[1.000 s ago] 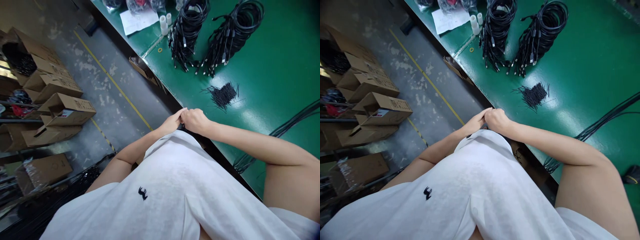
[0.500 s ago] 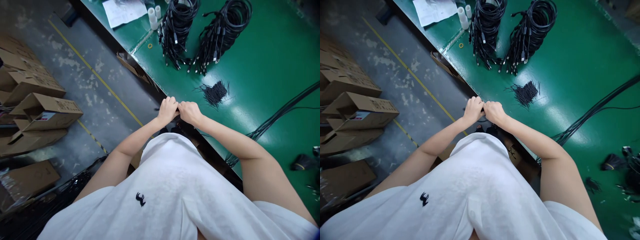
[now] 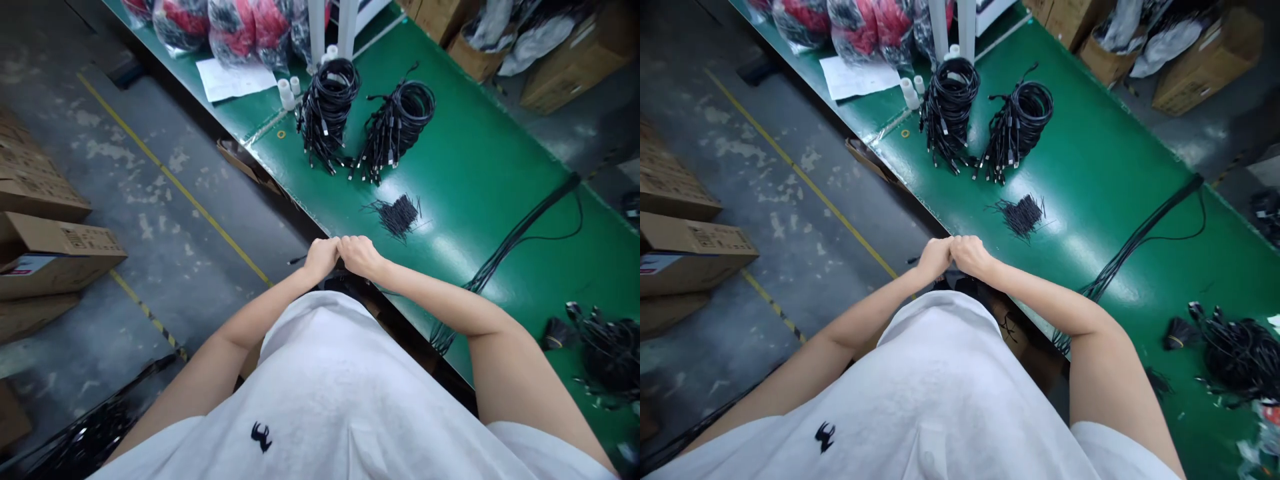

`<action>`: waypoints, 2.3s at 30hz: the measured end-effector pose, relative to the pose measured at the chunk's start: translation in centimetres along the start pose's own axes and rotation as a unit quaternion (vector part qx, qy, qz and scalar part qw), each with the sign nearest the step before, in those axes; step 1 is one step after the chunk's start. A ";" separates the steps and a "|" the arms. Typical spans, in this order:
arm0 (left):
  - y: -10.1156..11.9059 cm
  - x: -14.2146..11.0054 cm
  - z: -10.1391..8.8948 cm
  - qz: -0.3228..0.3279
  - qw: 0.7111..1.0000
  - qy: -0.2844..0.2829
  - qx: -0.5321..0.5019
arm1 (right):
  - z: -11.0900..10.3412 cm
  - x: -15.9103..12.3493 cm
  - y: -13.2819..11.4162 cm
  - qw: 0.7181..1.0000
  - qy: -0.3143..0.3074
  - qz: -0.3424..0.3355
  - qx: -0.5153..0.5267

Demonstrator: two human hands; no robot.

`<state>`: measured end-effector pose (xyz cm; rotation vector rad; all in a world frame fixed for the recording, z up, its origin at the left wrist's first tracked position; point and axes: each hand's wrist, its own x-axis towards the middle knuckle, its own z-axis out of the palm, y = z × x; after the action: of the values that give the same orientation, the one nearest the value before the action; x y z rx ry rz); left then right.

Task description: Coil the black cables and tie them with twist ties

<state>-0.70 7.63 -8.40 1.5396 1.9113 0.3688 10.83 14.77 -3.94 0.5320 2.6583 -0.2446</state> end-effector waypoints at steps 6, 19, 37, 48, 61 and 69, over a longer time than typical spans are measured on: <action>2.3 -1.6 5.4 -0.061 0.883 -0.070 -0.461 | 1.7 0.8 2.7 0.996 0.020 0.081 0.015; 3.4 2.7 5.1 -0.045 0.677 0.072 -0.731 | 3.9 -0.8 4.9 0.737 0.224 0.262 0.581; 5.2 6.9 0.1 0.005 0.801 -0.080 -0.593 | 5.1 -4.4 6.4 0.617 0.296 0.242 0.687; 5.0 11.4 -7.7 0.052 0.790 -0.067 -0.607 | -0.6 2.0 7.6 0.880 0.282 0.168 0.342; -7.8 33.3 -20.7 -0.028 0.954 0.266 -0.133 | -11.7 28.3 17.0 0.950 0.292 0.100 0.050; -11.4 33.1 -18.6 0.045 0.960 0.277 0.000 | -3.3 25.1 10.5 0.883 0.371 0.085 0.274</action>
<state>-24.66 39.10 -11.28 1.6436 2.2502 0.9212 -7.25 33.36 -12.76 1.2451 3.2250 -0.9173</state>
